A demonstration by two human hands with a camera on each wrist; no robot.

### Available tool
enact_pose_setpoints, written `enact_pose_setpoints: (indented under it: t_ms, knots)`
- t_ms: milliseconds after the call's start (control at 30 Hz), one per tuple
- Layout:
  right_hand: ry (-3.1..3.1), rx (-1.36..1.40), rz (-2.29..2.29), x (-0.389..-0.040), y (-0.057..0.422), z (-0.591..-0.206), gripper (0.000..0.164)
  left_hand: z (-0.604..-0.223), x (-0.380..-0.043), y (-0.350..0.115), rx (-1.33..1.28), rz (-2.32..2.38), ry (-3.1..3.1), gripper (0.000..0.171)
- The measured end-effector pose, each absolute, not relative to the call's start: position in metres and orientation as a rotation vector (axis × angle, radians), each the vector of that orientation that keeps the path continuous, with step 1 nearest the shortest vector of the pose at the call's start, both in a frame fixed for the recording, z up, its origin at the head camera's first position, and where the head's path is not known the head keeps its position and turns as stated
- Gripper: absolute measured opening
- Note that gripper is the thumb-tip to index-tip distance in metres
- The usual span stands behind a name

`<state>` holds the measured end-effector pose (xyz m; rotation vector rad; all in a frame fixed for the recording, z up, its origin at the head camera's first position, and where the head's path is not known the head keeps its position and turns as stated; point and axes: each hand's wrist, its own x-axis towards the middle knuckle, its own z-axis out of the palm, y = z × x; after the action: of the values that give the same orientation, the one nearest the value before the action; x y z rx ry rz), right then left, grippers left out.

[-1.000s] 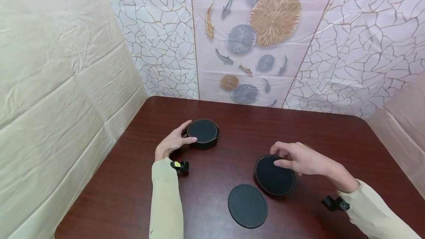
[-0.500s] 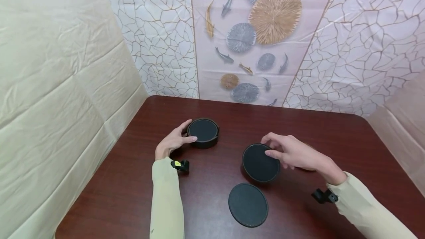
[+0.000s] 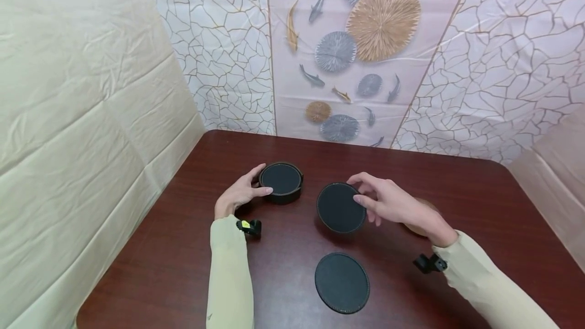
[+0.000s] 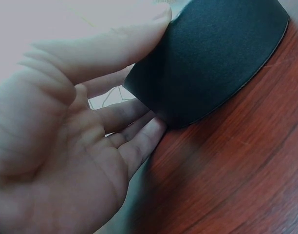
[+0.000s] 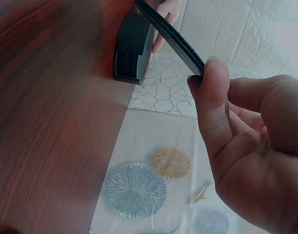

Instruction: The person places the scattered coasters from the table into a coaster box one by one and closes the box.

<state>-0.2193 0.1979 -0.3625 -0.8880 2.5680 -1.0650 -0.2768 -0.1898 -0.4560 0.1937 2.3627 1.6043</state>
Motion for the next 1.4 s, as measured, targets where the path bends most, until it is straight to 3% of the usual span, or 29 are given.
enact_pose_setpoints:
  t_ms: [633, 1400]
  knots:
    - [2.561, -0.883, -1.222, -0.24, 0.167, -0.37, 0.039, -0.459, -0.281, -0.19, 0.187, 1.625, 2.321, 0.089]
    - [2.308, -0.679, -1.779, -0.267, 0.123, -0.4, 0.043, -0.46, -0.28, -0.192, 0.188, 1.572, 2.393, 0.089]
